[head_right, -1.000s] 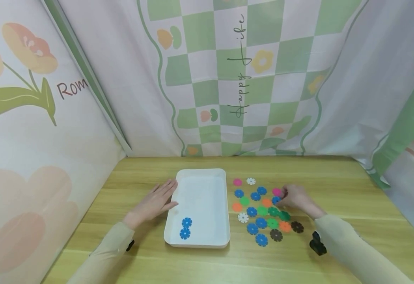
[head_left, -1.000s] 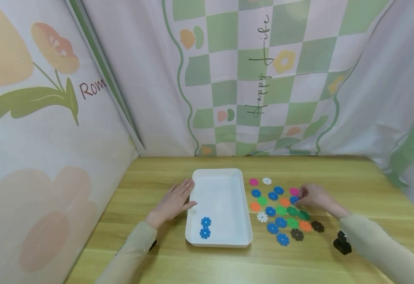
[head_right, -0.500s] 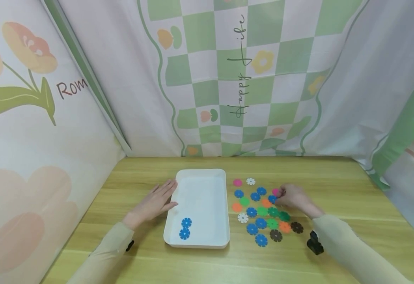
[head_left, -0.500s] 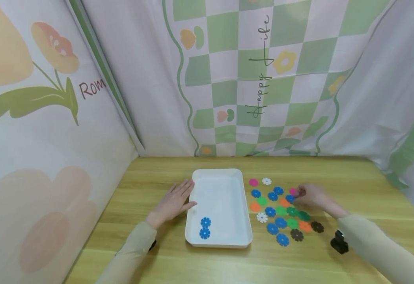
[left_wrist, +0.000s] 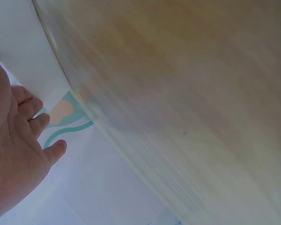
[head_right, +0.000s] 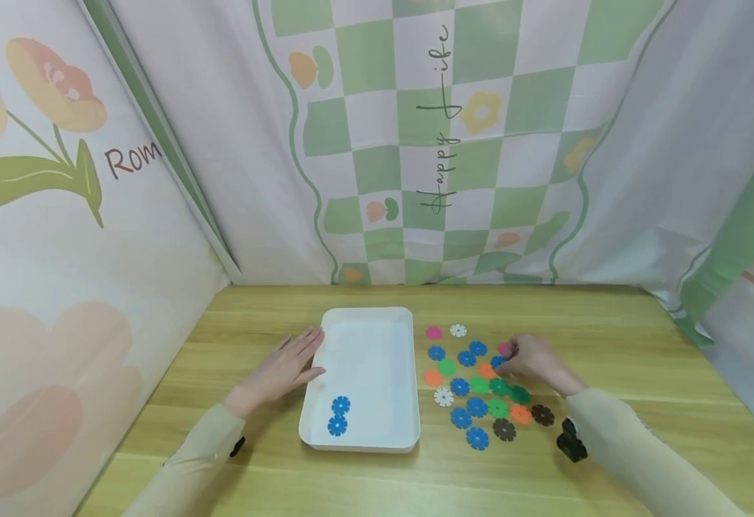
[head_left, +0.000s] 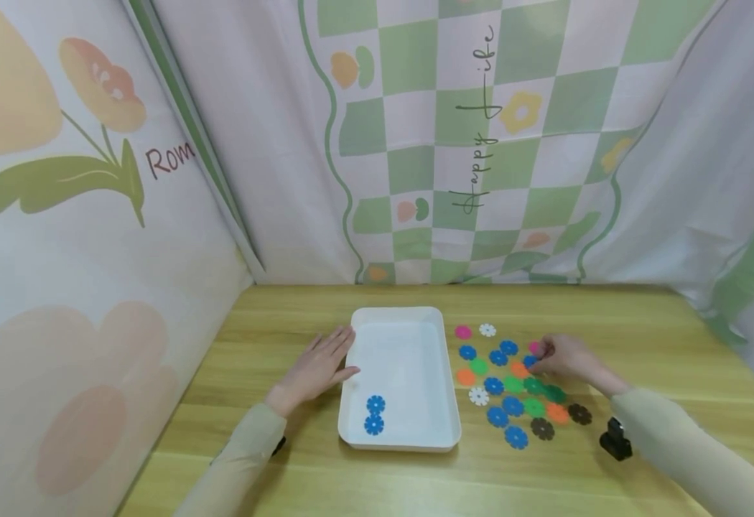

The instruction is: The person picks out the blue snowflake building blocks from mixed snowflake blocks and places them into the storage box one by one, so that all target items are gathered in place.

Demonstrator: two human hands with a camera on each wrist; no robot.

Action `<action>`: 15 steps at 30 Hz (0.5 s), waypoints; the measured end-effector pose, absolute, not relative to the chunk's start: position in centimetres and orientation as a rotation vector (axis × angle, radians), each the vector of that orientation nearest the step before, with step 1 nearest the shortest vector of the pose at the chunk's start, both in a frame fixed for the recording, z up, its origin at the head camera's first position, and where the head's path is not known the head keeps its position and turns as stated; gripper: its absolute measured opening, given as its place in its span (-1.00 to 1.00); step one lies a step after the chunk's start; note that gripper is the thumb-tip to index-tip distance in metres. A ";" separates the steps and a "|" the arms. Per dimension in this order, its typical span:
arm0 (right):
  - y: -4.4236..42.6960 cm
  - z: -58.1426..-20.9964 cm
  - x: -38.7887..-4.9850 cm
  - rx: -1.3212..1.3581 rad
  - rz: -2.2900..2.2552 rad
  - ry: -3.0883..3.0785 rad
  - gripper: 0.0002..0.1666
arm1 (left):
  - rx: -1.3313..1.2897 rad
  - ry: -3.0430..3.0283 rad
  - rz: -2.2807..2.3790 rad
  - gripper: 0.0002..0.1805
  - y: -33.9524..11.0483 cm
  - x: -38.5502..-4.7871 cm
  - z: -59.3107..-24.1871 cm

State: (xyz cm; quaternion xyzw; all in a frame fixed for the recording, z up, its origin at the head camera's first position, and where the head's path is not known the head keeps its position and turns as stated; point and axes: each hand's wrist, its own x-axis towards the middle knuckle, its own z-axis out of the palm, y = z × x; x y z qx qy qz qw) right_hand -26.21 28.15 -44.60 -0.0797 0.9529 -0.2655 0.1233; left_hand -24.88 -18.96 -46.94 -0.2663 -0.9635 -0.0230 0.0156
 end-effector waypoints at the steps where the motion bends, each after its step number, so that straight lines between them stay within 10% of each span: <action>1: 28.2 -44.7 -26.3 -0.234 -0.772 2.782 -0.62 | -0.831 -2.994 -0.068 -0.17 -19.0 -24.9 -47.0; 15: 28.5 -44.1 -26.1 -0.281 -0.845 2.742 -0.76 | -0.830 -3.001 -0.095 -0.18 -18.9 -24.9 -47.0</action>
